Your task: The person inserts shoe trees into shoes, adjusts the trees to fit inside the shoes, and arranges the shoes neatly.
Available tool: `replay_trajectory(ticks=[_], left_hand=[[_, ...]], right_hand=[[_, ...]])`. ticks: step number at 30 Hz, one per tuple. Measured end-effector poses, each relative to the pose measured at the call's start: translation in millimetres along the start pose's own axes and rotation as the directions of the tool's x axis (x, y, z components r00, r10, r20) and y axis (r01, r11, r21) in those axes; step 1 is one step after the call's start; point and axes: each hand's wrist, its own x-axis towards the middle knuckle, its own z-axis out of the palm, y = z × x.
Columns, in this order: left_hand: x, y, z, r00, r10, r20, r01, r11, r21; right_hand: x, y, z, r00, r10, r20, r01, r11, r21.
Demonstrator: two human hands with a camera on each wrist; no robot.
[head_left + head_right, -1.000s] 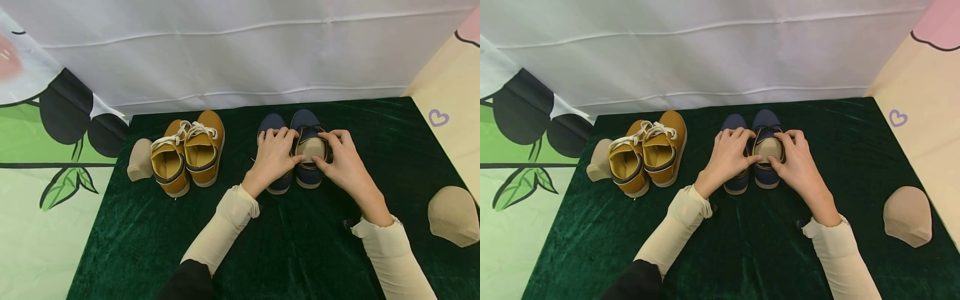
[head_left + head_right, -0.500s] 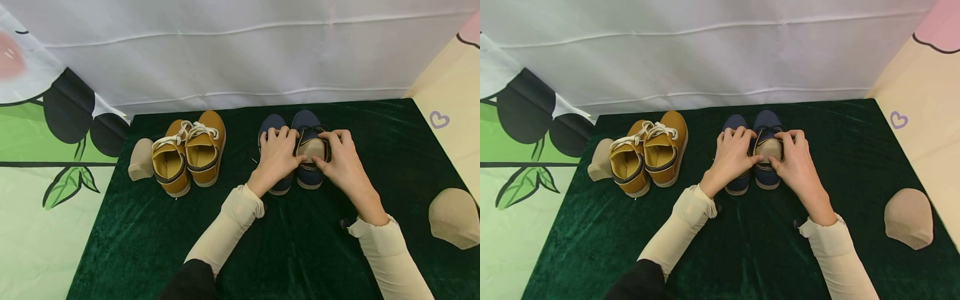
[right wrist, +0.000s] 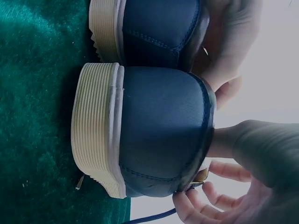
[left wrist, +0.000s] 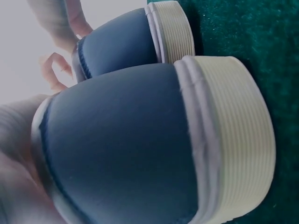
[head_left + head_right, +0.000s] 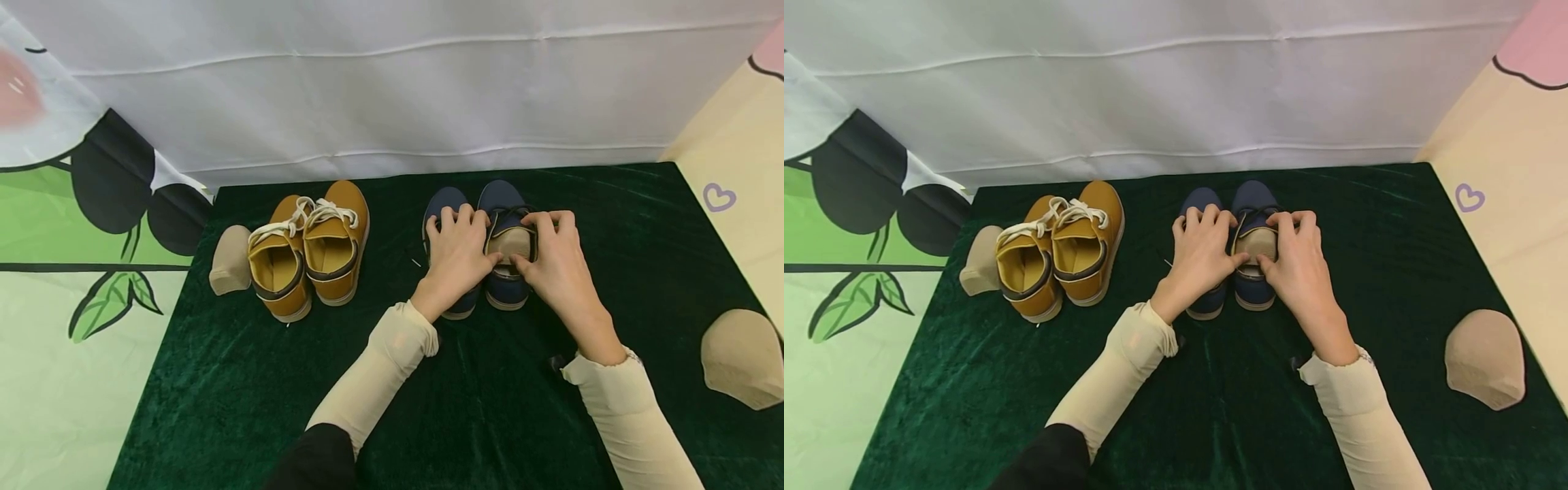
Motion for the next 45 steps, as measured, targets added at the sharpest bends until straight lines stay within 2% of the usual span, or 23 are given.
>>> replay_trajectory(ticks=[21,29,45], left_hand=[[3.8,9.5,13.6,0.991,-0.053,-0.124,0.062,0.996,0.07],[4.4,10.6,15.5,0.989,-0.048,-0.138,0.064,0.992,0.111],[4.5,7.9,15.1,0.99,-0.02,-0.137,0.036,0.993,0.111]], right_hand=[[10,0,10.6,0.997,0.066,-0.039,-0.067,0.997,-0.041],[13,-1,16.5,0.995,0.081,-0.065,-0.086,0.993,-0.083],[22,-1,19.3,0.993,0.093,-0.076,-0.102,0.987,-0.124]])
